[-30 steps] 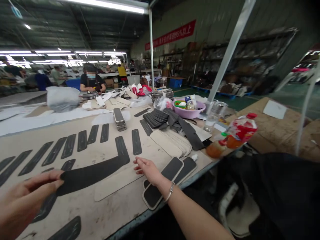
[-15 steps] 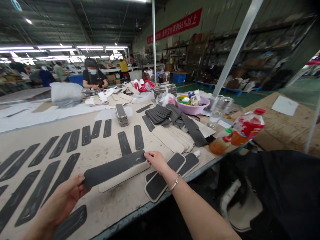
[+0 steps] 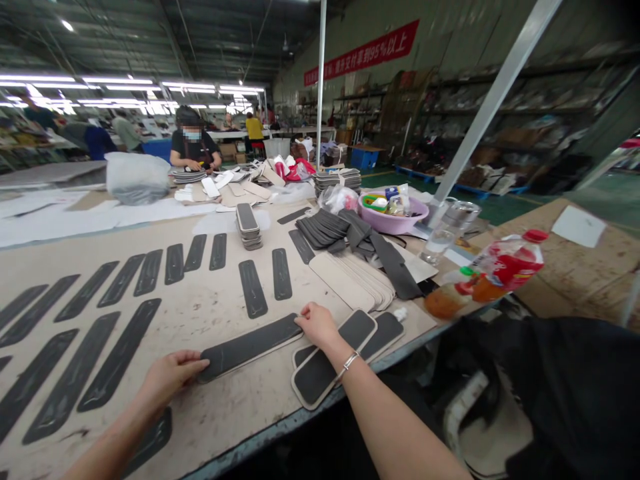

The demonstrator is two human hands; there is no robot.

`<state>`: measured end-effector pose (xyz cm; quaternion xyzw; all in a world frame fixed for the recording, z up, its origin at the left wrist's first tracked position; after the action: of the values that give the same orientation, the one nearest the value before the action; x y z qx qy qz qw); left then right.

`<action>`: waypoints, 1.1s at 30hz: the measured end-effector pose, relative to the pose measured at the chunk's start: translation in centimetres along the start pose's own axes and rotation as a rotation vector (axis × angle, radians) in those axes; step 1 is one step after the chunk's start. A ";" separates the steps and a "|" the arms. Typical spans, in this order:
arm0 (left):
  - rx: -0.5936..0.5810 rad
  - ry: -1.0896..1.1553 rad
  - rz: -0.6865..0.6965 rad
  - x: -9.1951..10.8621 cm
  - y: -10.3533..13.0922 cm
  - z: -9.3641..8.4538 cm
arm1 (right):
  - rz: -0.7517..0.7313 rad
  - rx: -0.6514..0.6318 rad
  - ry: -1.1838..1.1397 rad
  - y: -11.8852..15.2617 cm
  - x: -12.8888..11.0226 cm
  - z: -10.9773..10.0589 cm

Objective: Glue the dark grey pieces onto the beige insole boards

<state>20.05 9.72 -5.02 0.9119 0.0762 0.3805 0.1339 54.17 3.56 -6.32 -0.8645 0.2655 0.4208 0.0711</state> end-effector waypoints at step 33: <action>0.022 -0.311 0.134 2.3 0.4 0.4 | -0.079 -0.022 0.131 0.4 -0.2 0.0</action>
<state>21.90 9.80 -3.61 0.9642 -0.0019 0.2421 0.1083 53.87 3.27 -6.13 -0.9007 0.2305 0.3632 0.0605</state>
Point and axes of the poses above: each hand's wrist, its own y-axis away from the middle knuckle, its own z-axis out of the palm, x = y × z, the point moved 8 cm from there along -y, towards the middle knuckle, and after that the axes turned 6 degrees about x, right-handed, at the moved point
